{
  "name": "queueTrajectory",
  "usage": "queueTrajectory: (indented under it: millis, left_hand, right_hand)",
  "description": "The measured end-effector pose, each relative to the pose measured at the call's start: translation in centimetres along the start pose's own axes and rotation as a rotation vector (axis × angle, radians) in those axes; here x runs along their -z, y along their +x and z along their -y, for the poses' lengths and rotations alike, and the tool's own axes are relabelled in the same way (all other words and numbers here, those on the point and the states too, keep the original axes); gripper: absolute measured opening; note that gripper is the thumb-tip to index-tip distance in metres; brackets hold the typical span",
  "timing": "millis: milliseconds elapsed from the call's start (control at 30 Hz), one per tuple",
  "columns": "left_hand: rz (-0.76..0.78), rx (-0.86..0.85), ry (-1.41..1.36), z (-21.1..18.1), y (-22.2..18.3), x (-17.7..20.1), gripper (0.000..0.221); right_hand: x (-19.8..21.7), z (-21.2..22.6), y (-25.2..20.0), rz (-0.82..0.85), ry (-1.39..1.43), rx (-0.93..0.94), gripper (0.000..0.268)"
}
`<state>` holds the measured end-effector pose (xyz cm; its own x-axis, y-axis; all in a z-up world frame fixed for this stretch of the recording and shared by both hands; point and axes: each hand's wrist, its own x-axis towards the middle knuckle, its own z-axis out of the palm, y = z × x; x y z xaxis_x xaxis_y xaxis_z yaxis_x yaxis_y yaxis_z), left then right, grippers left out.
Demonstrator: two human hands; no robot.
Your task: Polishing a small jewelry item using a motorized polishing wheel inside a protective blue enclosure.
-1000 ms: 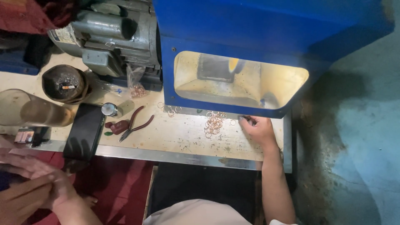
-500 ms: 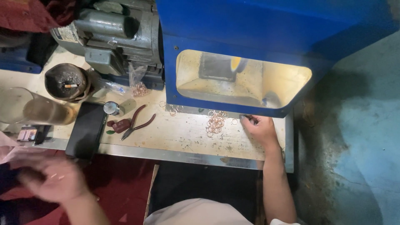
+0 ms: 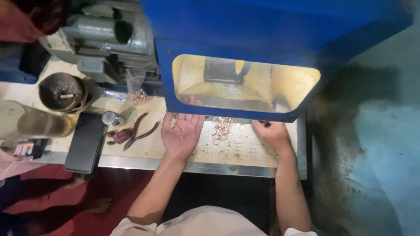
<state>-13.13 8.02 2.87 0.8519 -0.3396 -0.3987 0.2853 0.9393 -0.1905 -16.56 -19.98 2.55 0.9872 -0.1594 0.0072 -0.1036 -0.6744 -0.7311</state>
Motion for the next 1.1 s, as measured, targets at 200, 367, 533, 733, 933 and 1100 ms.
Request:
queueTrajectory:
  millis: [200, 367, 533, 733, 933, 1100]
  left_hand:
    - [-0.071, -0.053, 0.133, -1.5, 8.2, 5.3, 0.034]
    - [0.01, -0.059, 0.251, 0.2, 11.1, 2.0, 0.048]
    - [0.08, -0.057, 0.502, 0.8, 15.7, 0.2, 0.054]
    - [0.03, 0.004, 0.814, 1.8, 20.4, 1.3, 0.067]
    - [-0.023, -0.03, 0.9, 2.1, 22.7, 3.5, 0.061]
    - [0.054, -0.274, 1.769, 3.5, 15.9, -2.5, 0.03]
  right_hand:
    - [-4.4, -1.2, -0.4, 0.152, 0.081, -0.11, 0.028]
    - [-4.1, 8.4, 3.5, 0.397, 0.215, -0.087, 0.038]
    - [-8.4, 5.9, 8.2, 0.152, 0.481, 0.256, 0.017]
    - [-9.3, 3.6, 11.6, 0.076, 0.441, 0.401, 0.018]
    - [-9.2, 2.4, 13.3, 0.147, 0.562, 0.171, 0.014]
    - [-6.8, 1.9, 13.4, 0.263, 1.078, -0.341, 0.02]
